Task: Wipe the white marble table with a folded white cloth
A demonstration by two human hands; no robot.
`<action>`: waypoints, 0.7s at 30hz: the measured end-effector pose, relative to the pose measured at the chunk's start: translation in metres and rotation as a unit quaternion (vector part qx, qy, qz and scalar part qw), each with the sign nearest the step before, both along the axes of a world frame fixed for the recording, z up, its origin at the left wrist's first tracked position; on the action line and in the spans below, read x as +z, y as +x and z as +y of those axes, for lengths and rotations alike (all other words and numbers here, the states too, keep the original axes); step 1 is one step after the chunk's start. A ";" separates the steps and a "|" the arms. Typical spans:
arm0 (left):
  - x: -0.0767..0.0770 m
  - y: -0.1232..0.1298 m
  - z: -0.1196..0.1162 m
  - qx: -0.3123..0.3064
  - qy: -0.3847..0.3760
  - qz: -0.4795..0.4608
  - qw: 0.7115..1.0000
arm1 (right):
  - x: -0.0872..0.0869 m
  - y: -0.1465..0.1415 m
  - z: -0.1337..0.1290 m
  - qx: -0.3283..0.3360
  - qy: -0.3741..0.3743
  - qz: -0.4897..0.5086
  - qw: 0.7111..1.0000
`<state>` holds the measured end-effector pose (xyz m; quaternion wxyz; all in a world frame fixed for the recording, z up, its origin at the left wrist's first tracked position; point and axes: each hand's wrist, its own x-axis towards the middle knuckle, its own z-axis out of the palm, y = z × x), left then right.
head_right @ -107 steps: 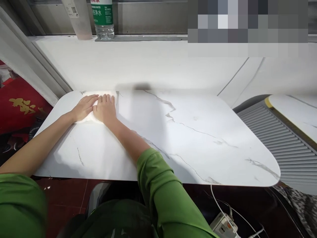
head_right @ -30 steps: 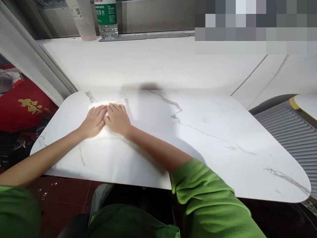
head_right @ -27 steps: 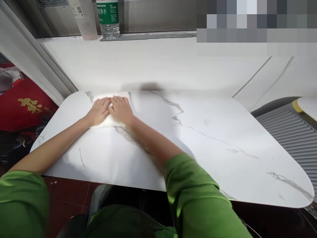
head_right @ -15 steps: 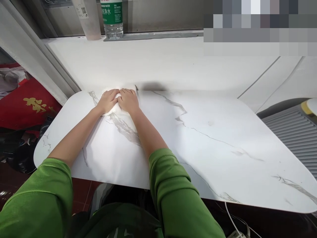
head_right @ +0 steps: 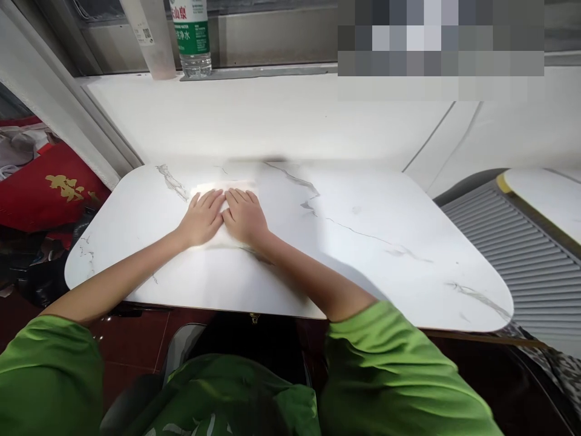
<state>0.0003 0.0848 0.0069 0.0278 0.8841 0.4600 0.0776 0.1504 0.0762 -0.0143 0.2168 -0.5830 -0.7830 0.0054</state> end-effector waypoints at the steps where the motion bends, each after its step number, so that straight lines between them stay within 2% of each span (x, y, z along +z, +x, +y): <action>1: 0.000 0.004 -0.014 -0.008 0.002 0.002 1.000 | -0.001 0.005 -0.016 -0.003 0.002 -0.004 1.000; 6: -0.001 0.031 -0.076 -0.071 0.008 0.014 0.997 | -0.006 0.035 -0.089 -0.007 0.018 -0.004 1.000; 8: 0.000 0.042 -0.088 -0.102 0.010 0.010 0.995 | -0.006 0.046 -0.107 -0.011 0.018 0.001 1.000; 11: -0.001 0.057 -0.088 -0.125 -0.003 -0.005 0.992 | -0.004 0.059 -0.113 -0.027 0.011 0.004 1.000; 15: -0.002 0.075 -0.059 -0.115 -0.027 -0.021 0.993 | -0.001 0.071 -0.085 -0.036 0.007 0.004 0.999; 21: -0.002 0.102 0.018 -0.071 -0.028 -0.039 0.996 | -0.002 0.094 0.004 -0.040 0.009 0.012 0.999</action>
